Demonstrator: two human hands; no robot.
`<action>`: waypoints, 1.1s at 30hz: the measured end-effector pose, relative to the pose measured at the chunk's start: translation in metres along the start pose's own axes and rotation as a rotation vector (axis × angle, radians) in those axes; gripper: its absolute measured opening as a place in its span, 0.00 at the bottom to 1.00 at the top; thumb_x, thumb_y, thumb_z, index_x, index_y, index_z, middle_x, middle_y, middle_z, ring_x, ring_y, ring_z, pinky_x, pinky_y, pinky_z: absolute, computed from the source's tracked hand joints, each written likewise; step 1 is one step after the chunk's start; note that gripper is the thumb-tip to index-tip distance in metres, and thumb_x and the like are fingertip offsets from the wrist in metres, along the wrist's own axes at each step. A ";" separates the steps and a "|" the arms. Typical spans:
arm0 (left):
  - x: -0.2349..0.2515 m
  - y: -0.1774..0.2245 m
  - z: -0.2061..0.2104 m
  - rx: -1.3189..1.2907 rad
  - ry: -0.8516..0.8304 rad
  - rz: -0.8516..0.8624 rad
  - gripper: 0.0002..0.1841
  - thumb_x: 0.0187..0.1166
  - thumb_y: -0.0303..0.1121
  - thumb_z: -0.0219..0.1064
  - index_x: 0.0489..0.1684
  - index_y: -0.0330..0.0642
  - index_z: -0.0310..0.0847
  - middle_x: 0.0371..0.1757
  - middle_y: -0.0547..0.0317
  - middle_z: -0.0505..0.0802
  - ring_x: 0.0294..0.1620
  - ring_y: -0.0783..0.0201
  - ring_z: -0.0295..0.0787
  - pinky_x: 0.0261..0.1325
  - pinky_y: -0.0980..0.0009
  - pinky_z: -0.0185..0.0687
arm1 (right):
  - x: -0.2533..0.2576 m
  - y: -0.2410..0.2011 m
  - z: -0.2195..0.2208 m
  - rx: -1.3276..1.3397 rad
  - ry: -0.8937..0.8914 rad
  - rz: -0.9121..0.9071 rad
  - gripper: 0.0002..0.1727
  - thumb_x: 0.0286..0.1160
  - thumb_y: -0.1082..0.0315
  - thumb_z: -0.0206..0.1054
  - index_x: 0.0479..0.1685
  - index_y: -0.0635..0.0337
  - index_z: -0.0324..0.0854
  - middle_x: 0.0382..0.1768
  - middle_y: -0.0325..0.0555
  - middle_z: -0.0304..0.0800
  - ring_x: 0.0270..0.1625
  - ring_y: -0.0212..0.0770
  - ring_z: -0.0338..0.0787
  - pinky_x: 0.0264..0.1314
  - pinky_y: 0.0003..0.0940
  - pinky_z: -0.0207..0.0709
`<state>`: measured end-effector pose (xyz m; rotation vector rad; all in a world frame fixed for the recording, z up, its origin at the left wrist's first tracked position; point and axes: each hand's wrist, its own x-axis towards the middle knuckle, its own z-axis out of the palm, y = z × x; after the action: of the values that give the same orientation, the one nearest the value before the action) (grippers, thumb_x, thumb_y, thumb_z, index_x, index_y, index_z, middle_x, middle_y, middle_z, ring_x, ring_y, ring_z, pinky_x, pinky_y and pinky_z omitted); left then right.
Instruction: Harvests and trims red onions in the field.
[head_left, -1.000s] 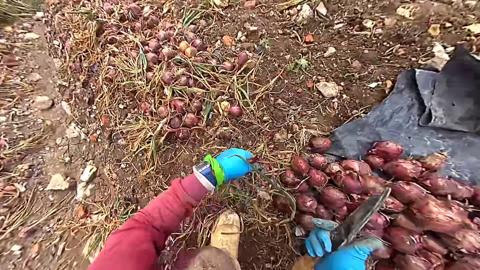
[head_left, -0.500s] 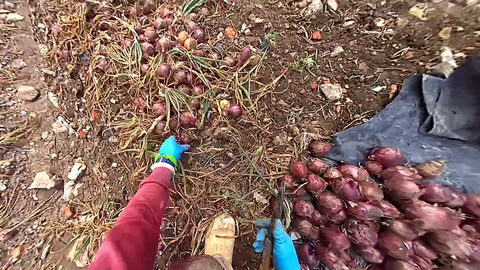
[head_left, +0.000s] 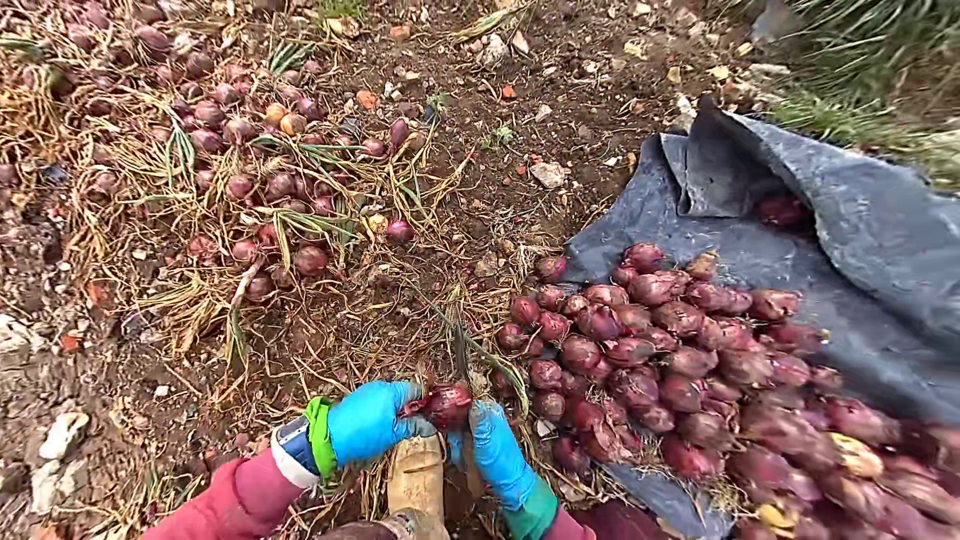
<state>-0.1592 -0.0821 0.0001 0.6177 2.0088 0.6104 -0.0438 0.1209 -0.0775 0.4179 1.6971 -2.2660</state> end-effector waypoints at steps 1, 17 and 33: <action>0.001 -0.001 -0.003 -0.023 -0.029 0.031 0.31 0.79 0.64 0.67 0.62 0.45 0.87 0.47 0.47 0.95 0.53 0.52 0.93 0.61 0.45 0.86 | -0.001 -0.004 -0.004 -0.078 -0.001 -0.003 0.52 0.59 0.12 0.51 0.39 0.61 0.81 0.21 0.39 0.87 0.19 0.36 0.86 0.23 0.34 0.85; 0.061 0.105 0.011 0.438 -0.274 -0.016 0.28 0.82 0.64 0.60 0.53 0.47 0.88 0.47 0.48 0.94 0.53 0.45 0.92 0.56 0.37 0.84 | -0.042 0.000 -0.083 -0.435 -0.069 0.170 0.53 0.70 0.15 0.27 0.28 0.54 0.81 0.17 0.40 0.80 0.17 0.40 0.82 0.22 0.42 0.81; 0.197 0.025 0.034 0.663 0.084 0.237 0.19 0.74 0.57 0.69 0.48 0.56 0.94 0.61 0.57 0.95 0.78 0.47 0.79 0.79 0.39 0.70 | -0.090 -0.058 -0.121 -0.226 0.647 0.239 0.47 0.90 0.34 0.25 0.61 0.64 0.83 0.29 0.52 0.92 0.19 0.45 0.86 0.20 0.39 0.82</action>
<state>-0.2141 0.0674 -0.1226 1.2525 2.2317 0.0836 0.0241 0.2575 -0.0235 1.3279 2.0158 -1.8426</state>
